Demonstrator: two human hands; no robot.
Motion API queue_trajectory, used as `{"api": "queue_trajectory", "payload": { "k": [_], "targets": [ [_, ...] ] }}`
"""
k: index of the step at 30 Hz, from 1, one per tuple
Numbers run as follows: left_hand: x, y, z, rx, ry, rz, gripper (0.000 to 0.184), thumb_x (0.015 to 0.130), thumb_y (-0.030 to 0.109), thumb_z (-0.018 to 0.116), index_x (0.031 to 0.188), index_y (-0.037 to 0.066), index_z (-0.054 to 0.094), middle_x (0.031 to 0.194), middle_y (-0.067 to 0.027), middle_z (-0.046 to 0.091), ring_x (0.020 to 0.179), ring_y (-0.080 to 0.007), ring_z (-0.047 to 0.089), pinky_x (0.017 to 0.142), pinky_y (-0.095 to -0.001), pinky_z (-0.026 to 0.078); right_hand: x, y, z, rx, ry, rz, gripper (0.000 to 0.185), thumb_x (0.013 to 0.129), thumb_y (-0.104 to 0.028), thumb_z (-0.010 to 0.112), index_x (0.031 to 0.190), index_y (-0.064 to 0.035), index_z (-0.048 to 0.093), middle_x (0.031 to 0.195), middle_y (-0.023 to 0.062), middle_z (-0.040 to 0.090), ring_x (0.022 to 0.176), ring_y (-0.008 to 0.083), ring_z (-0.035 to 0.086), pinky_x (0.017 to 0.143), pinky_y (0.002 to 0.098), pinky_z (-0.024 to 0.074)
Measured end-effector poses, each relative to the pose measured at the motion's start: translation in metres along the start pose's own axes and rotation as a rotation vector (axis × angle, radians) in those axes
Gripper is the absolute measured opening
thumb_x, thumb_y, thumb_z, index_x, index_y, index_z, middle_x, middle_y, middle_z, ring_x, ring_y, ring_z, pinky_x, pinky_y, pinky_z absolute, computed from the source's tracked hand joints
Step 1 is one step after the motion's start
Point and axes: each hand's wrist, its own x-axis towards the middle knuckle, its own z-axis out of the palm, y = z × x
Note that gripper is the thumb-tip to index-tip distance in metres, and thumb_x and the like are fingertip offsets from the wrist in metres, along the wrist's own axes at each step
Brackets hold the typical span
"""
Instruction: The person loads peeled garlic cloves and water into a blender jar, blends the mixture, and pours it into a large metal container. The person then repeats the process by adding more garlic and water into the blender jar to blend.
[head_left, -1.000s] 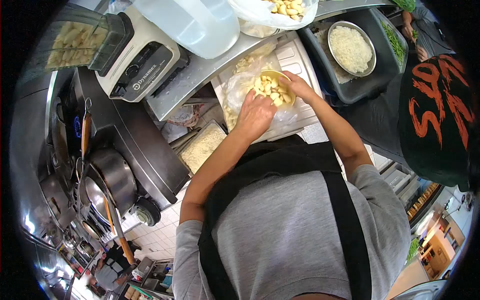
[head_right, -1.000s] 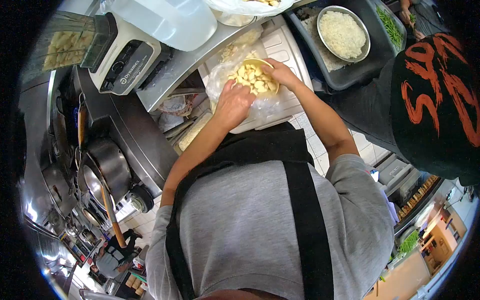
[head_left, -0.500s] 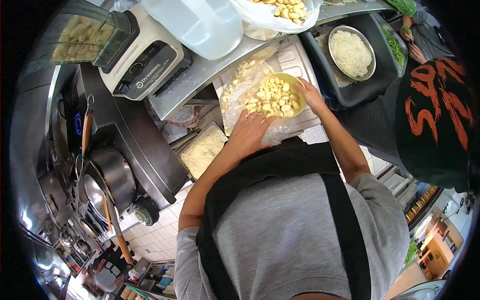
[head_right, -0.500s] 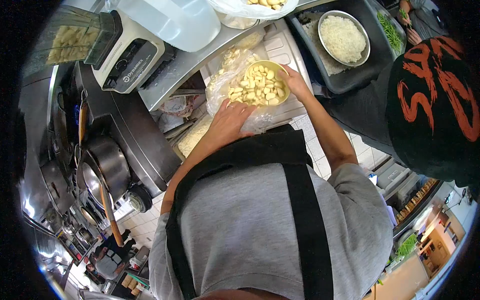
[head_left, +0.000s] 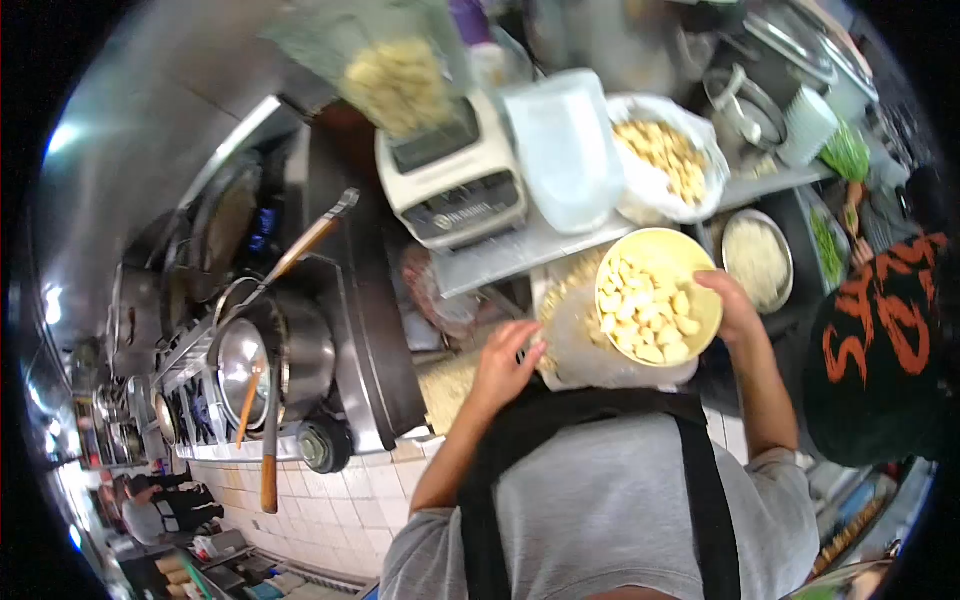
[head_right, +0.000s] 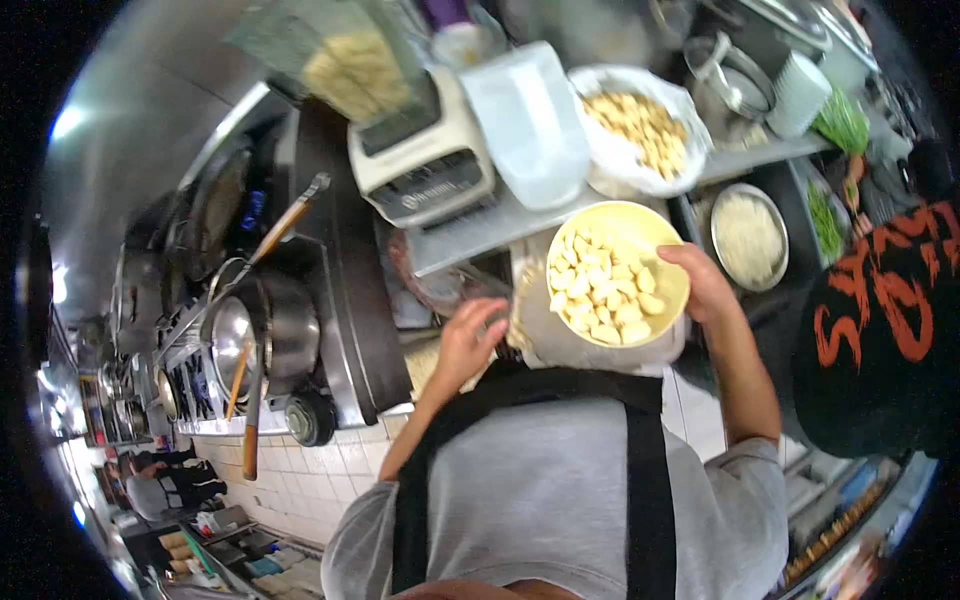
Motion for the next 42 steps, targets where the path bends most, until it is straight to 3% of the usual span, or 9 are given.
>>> {"api": "queue_trajectory", "payload": {
  "k": [12, 13, 18, 25, 29, 31, 33, 38, 42],
  "targets": [
    [-0.049, -0.018, -0.041, -0.061, 0.220, -0.126, 0.022, 0.086, 0.016, 0.061, 0.103, 0.002, 0.063, 0.097, -0.0139, 0.063, 0.089, -0.0283, 0.062, 0.077, -0.0325, 0.048, 0.089, -0.270, 0.299, -0.081, -0.306, -0.729, 0.029, 0.084, -0.011, 0.051, 0.111, -0.0009, 0.055, 0.100, 0.0163, 0.061, 0.089, 0.0232, 0.062, 0.074, 0.0349, 0.0505],
    [-0.055, -0.021, -0.044, -0.073, 0.237, -0.155, 0.022, 0.086, 0.015, 0.061, 0.103, 0.001, 0.063, 0.095, -0.0135, 0.064, 0.088, -0.0273, 0.063, 0.077, -0.0316, 0.048, 0.095, -0.276, 0.323, -0.039, -0.286, -0.730, 0.026, 0.082, -0.008, 0.048, 0.105, -0.0030, 0.059, 0.088, 0.0194, 0.061, 0.075, 0.0248, 0.065, 0.060, 0.0345, 0.0510],
    [-0.082, -0.037, -0.054, -0.053, 0.337, -0.209, 0.020, 0.086, 0.014, 0.061, 0.101, 0.001, 0.064, 0.088, -0.0142, 0.064, 0.081, -0.0260, 0.063, 0.073, -0.0324, 0.049, 0.140, -0.279, 0.372, -1.048, 0.275, -1.600, 0.041, 0.080, -0.011, 0.052, 0.121, -0.0046, 0.049, 0.103, 0.0206, 0.061, 0.095, 0.0345, 0.061, 0.080, 0.0440, 0.0477],
    [-0.092, -0.044, -0.063, -0.038, 0.359, -0.275, 0.021, 0.086, 0.016, 0.061, 0.101, 0.002, 0.064, 0.087, -0.0136, 0.063, 0.081, -0.0255, 0.063, 0.072, -0.0321, 0.048, 0.125, -0.251, 0.389, -1.806, 0.258, -1.732, 0.038, 0.079, -0.004, 0.050, 0.117, -0.0065, 0.049, 0.108, 0.0185, 0.057, 0.088, 0.0385, 0.060, 0.070, 0.0441, 0.0496],
    [-0.082, -0.046, -0.067, -0.032, 0.352, -0.263, 0.021, 0.086, 0.017, 0.061, 0.101, 0.002, 0.064, 0.088, -0.0136, 0.063, 0.081, -0.0256, 0.063, 0.072, -0.0326, 0.048, 0.096, -0.239, 0.362, -1.256, 0.362, -2.308, 0.023, 0.080, -0.014, 0.058, 0.099, -0.0015, 0.057, 0.092, 0.0188, 0.062, 0.068, 0.0324, 0.062, 0.058, 0.0413, 0.0492],
    [-0.078, -0.048, -0.068, -0.036, 0.351, -0.259, 0.021, 0.086, 0.016, 0.061, 0.101, 0.002, 0.064, 0.088, -0.0137, 0.063, 0.081, -0.0256, 0.063, 0.072, -0.0326, 0.048, 0.073, -0.225, 0.311, -1.373, 0.552, -1.979, 0.039, 0.080, -0.004, 0.053, 0.119, 0.0010, 0.051, 0.114, 0.0121, 0.059, 0.106, 0.0223, 0.058, 0.090, 0.0348, 0.0469],
    [-0.075, -0.048, -0.069, -0.059, 0.350, -0.290, 0.020, 0.086, 0.016, 0.061, 0.101, 0.002, 0.064, 0.088, -0.0137, 0.063, 0.081, -0.0255, 0.063, 0.073, -0.0324, 0.048, 0.027, -0.200, 0.253, -1.176, 0.124, -1.643, 0.043, 0.081, -0.003, 0.049, 0.124, 0.0020, 0.050, 0.120, 0.0123, 0.056, 0.108, 0.0216, 0.055, 0.095, 0.0319, 0.0404],
    [-0.069, -0.054, -0.067, -0.039, 0.299, -0.289, 0.021, 0.085, 0.016, 0.062, 0.101, 0.002, 0.064, 0.088, -0.0136, 0.064, 0.080, -0.0247, 0.064, 0.072, -0.0325, 0.049, 0.038, -0.057, 0.038, -1.206, 0.205, -0.492, 0.044, 0.079, -0.015, 0.057, 0.121, -0.0033, 0.056, 0.123, 0.0128, 0.054, 0.115, 0.0240, 0.049, 0.098, 0.0359, 0.0372],
    [-0.054, -0.058, -0.057, 0.021, 0.195, -0.223, 0.020, 0.086, 0.018, 0.061, 0.100, 0.004, 0.064, 0.090, -0.0119, 0.064, 0.081, -0.0256, 0.064, 0.071, -0.0337, 0.050, 0.084, 0.120, -0.077, -0.717, 0.195, -0.095, 0.045, 0.071, 0.000, 0.057, 0.117, 0.0008, 0.057, 0.102, 0.0079, 0.062, 0.094, 0.0167, 0.057, 0.083, 0.0292, 0.0453]
  ]
}}
